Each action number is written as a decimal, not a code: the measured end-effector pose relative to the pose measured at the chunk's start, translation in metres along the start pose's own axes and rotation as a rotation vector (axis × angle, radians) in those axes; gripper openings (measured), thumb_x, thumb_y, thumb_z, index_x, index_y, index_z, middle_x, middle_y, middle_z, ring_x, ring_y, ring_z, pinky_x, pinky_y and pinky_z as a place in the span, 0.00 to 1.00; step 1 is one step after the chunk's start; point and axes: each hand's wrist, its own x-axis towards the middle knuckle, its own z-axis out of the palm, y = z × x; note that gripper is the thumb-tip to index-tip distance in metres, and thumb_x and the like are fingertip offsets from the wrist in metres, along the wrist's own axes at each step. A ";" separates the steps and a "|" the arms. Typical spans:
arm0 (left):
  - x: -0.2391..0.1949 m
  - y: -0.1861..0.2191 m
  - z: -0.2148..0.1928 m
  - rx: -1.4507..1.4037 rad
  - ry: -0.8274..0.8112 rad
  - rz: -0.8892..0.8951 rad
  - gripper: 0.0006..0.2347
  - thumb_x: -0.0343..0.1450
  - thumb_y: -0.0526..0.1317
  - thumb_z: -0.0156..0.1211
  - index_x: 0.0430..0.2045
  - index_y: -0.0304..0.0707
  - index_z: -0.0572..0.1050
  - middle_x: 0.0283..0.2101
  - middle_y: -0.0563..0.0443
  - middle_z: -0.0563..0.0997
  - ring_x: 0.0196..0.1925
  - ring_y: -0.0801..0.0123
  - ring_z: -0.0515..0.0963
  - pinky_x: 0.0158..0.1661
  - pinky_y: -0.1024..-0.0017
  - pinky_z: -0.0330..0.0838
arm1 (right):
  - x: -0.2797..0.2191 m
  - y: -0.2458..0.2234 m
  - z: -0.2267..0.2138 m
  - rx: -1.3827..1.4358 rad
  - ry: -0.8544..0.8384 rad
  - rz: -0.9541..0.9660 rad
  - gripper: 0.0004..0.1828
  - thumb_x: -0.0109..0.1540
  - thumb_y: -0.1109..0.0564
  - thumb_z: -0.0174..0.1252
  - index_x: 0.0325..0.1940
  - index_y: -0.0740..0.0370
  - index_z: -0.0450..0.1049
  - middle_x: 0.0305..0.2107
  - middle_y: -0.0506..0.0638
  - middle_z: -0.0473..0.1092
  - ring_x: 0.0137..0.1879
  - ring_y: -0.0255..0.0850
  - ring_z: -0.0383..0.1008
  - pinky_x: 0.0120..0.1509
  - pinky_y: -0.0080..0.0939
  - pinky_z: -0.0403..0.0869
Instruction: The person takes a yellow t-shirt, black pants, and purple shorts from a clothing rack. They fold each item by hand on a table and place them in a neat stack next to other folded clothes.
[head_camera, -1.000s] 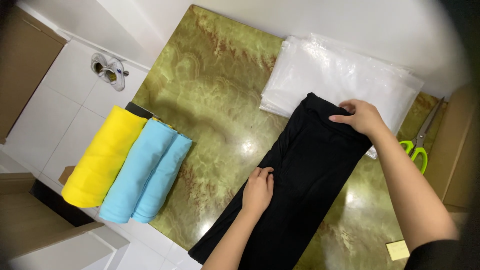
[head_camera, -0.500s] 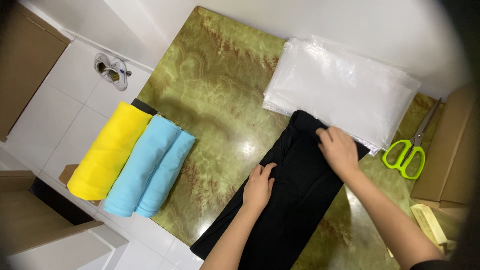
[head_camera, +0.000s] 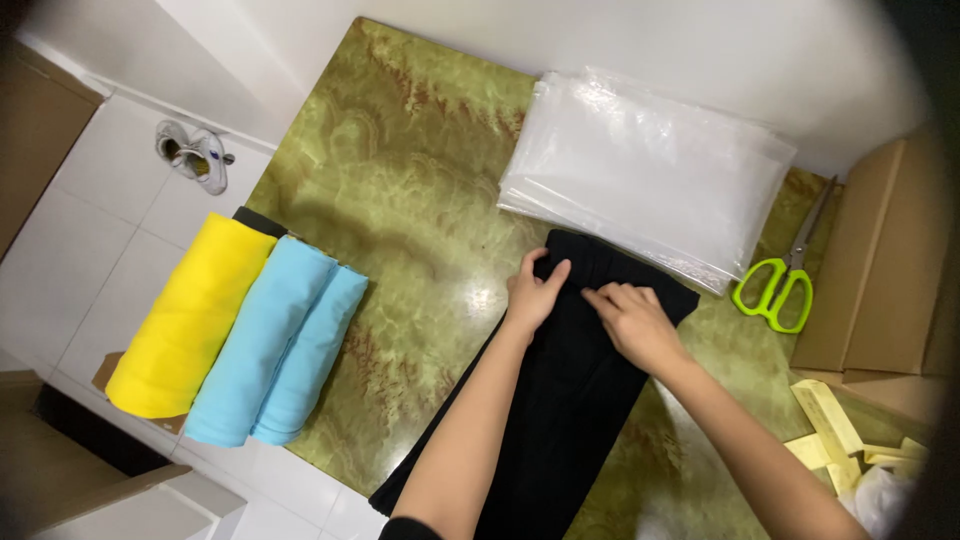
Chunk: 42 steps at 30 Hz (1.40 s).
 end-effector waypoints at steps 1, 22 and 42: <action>0.017 -0.012 0.008 0.001 -0.005 0.002 0.36 0.71 0.69 0.61 0.71 0.52 0.64 0.61 0.27 0.68 0.69 0.38 0.72 0.64 0.55 0.71 | -0.002 0.005 0.004 -0.003 0.000 0.005 0.20 0.64 0.56 0.57 0.61 0.52 0.77 0.48 0.45 0.73 0.55 0.43 0.75 0.58 0.45 0.70; -0.025 0.018 -0.037 -0.393 -0.150 -0.232 0.22 0.80 0.54 0.42 0.66 0.43 0.63 0.55 0.46 0.71 0.58 0.65 0.82 0.47 0.56 0.85 | -0.077 -0.044 0.012 -0.196 0.130 0.462 0.34 0.67 0.54 0.54 0.76 0.26 0.65 0.63 0.48 0.64 0.67 0.52 0.67 0.60 0.51 0.70; 0.018 -0.058 -0.088 0.311 -0.264 0.161 0.23 0.62 0.37 0.76 0.46 0.19 0.76 0.48 0.30 0.75 0.24 0.56 0.86 0.26 0.72 0.85 | -0.055 0.007 0.028 0.459 -0.340 0.958 0.46 0.52 0.34 0.77 0.72 0.43 0.72 0.67 0.50 0.71 0.75 0.54 0.67 0.74 0.66 0.67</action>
